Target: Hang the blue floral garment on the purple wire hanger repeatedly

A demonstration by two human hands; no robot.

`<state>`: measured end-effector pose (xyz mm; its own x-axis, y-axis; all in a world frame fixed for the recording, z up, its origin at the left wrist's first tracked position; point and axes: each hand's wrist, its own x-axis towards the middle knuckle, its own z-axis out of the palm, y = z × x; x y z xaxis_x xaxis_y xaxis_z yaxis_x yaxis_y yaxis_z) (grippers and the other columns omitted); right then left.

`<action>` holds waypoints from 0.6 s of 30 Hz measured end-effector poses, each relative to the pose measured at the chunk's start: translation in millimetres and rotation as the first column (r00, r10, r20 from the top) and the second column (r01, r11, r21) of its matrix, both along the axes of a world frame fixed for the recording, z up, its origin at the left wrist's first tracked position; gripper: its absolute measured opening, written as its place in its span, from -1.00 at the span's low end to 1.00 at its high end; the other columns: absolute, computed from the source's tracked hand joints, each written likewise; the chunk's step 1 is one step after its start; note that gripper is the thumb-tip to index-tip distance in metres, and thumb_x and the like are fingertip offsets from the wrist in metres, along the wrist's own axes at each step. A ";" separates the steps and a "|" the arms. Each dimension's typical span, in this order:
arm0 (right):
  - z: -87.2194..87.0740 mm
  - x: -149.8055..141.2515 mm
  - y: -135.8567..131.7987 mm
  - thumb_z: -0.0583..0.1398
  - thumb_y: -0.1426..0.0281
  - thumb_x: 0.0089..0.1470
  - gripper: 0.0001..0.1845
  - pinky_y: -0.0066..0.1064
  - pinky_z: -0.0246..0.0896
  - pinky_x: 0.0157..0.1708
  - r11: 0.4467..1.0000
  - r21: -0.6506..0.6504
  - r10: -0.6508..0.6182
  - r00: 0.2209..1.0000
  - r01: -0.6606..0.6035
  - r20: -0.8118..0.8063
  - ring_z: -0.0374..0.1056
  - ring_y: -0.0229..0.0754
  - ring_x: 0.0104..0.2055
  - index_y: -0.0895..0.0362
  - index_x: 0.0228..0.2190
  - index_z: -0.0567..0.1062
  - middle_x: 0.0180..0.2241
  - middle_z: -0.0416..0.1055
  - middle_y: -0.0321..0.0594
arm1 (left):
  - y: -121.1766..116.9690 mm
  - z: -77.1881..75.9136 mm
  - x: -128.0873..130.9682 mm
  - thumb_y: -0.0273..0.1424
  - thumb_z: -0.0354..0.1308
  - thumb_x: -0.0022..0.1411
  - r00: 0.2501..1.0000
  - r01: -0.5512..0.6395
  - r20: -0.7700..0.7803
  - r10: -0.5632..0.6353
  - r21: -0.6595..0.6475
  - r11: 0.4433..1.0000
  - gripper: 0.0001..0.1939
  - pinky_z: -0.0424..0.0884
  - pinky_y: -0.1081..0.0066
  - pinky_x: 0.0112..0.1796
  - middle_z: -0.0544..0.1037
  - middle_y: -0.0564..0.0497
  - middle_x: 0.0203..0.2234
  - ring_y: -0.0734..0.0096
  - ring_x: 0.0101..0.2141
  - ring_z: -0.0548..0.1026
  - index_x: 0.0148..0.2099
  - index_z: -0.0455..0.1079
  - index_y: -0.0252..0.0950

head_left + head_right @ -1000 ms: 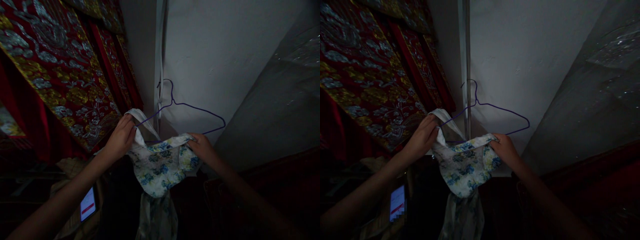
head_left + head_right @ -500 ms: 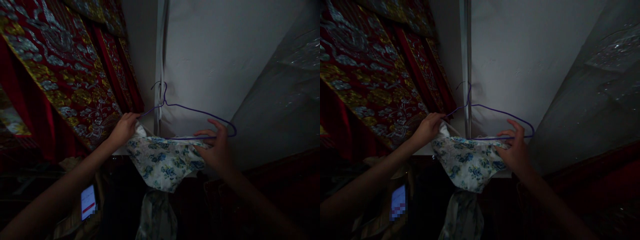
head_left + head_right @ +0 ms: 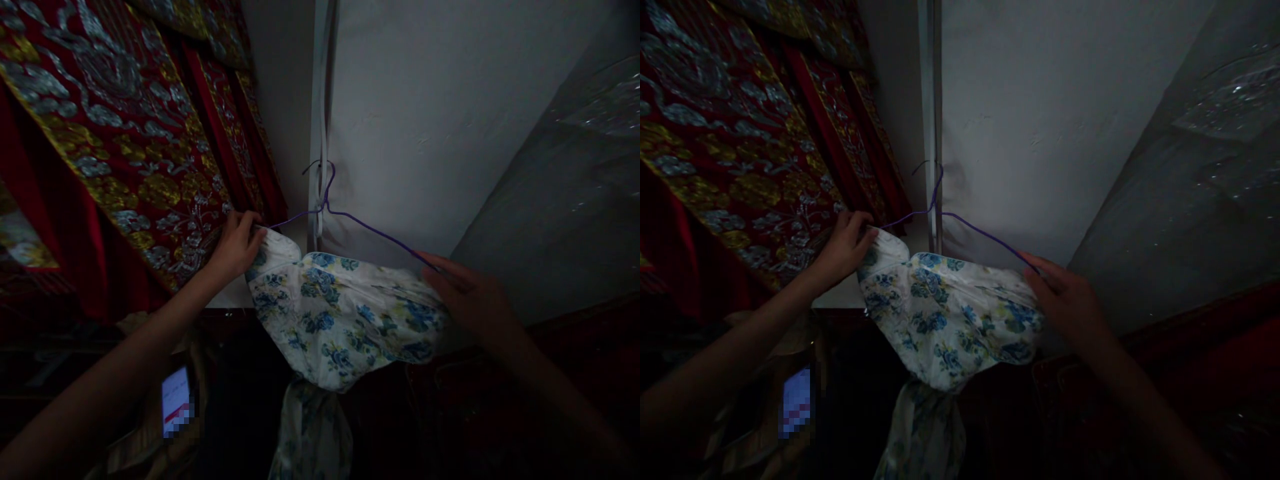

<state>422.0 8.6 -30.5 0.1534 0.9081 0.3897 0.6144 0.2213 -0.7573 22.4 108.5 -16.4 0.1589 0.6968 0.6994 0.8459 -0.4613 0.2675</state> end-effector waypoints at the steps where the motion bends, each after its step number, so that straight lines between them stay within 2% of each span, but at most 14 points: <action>1: 2.2 3.1 0.0 0.21 0.12 0.08 -0.40 -0.23 0.51 -0.35 0.999 -0.029 0.017 0.998 -0.019 -0.053 0.57 0.07 -0.25 0.22 0.05 0.59 -0.22 0.64 0.05 | 1.7 -0.8 -2.0 -0.20 0.00 0.40 0.999 -0.020 0.028 0.022 -0.054 0.998 -0.65 0.37 0.10 0.04 0.41 -0.22 -0.06 0.07 -0.03 0.43 0.06 0.35 -0.33; 4: 3.5 8.1 -1.9 0.31 0.12 -0.05 -0.30 -0.23 0.55 -0.33 0.989 -0.088 0.106 0.989 -0.115 -0.103 0.58 0.10 -0.20 0.18 0.10 0.56 -0.17 0.64 0.02 | 5.0 -3.0 -4.3 -0.07 -0.05 0.41 0.994 -0.047 0.085 0.064 -0.190 0.981 -0.58 0.41 0.17 -0.11 0.52 -0.21 -0.18 0.07 -0.17 0.50 0.00 0.32 -0.33; 6: 1.2 8.0 -4.1 0.36 0.15 -0.10 -0.24 -0.21 0.57 -0.27 0.979 -0.084 0.183 0.982 -0.187 -0.053 0.58 0.10 -0.14 0.14 0.15 0.52 -0.06 0.61 0.00 | 5.0 -2.7 -2.8 -0.06 -0.09 0.43 0.993 -0.063 0.081 0.081 -0.202 0.977 -0.59 0.40 0.21 -0.18 0.55 -0.19 -0.24 0.08 -0.22 0.51 -0.06 0.33 -0.31; 9: -1.5 7.0 -5.9 0.38 0.17 -0.12 -0.26 -0.10 0.54 -0.13 0.978 -0.062 0.205 0.966 -0.198 0.156 0.57 0.15 -0.08 0.11 0.13 0.54 0.01 0.57 -0.02 | 3.5 2.0 1.5 -0.15 -0.12 0.45 0.996 -0.081 0.017 0.084 -0.136 0.987 -0.65 0.39 0.24 -0.20 0.55 -0.16 -0.32 0.11 -0.27 0.51 -0.17 0.36 -0.28; 11: 0.4 6.6 -5.7 0.36 0.15 -0.10 -0.36 -0.01 0.51 -0.10 0.988 -0.044 0.153 0.930 -0.147 0.335 0.57 0.21 -0.11 0.06 0.05 0.61 -0.05 0.60 -0.02 | 3.6 7.4 4.2 -0.22 -0.11 0.45 0.996 -0.089 -0.036 0.086 -0.080 0.993 -0.68 0.38 0.22 -0.16 0.56 -0.16 -0.32 0.11 -0.25 0.50 -0.17 0.39 -0.29; 13: 5.5 5.1 -4.8 0.30 0.11 -0.02 -0.52 -0.01 0.48 -0.12 0.988 -0.039 0.151 0.889 -0.149 0.433 0.58 0.20 -0.18 0.02 -0.07 0.68 -0.14 0.64 -0.05 | 6.0 13.4 6.1 -0.28 -0.11 0.44 0.995 -0.076 -0.062 0.074 -0.021 0.997 -0.69 0.38 0.18 -0.09 0.57 -0.18 -0.24 0.09 -0.19 0.50 -0.09 0.43 -0.31; 15: 11.5 0.2 -2.9 0.23 0.08 0.07 -0.61 -0.14 0.47 -0.23 0.968 -0.080 0.250 0.881 -0.238 0.401 0.58 0.11 -0.27 0.03 -0.23 0.72 -0.26 0.66 -0.10 | 10.8 18.2 7.8 -0.34 -0.11 0.43 0.998 0.005 -0.057 -0.004 0.017 1.000 -0.67 0.36 0.17 -0.01 0.58 -0.18 -0.15 0.10 -0.11 0.50 -0.02 0.45 -0.32; 17: 15.6 -10.0 1.2 0.20 -0.02 0.09 -0.51 -0.30 0.36 -0.46 0.936 -0.145 0.349 0.908 -0.322 0.234 0.50 -0.02 -0.45 0.11 -0.47 0.68 -0.49 0.60 -0.15 | 17.1 19.8 10.5 -0.38 -0.11 0.42 0.992 0.123 -0.016 -0.123 0.015 0.992 -0.67 0.34 0.20 0.04 0.59 -0.15 -0.09 0.14 -0.06 0.50 0.01 0.47 -0.30; 18: 16.3 -17.0 4.7 0.18 -0.12 0.06 -0.41 -0.35 0.26 -0.57 0.932 -0.159 0.345 0.932 -0.326 0.110 0.42 -0.08 -0.55 0.13 -0.58 0.61 -0.60 0.50 -0.17 | 20.2 18.8 12.5 -0.39 -0.10 0.41 0.983 0.180 0.022 -0.180 -0.006 0.984 -0.67 0.35 0.23 0.04 0.59 -0.13 -0.09 0.17 -0.06 0.51 0.00 0.48 -0.29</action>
<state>405.0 13.2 -14.2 -0.2142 0.9430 0.2546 0.6196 0.3327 -0.7109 35.0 128.8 2.4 0.2675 0.6638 0.6984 0.7435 -0.6032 0.2886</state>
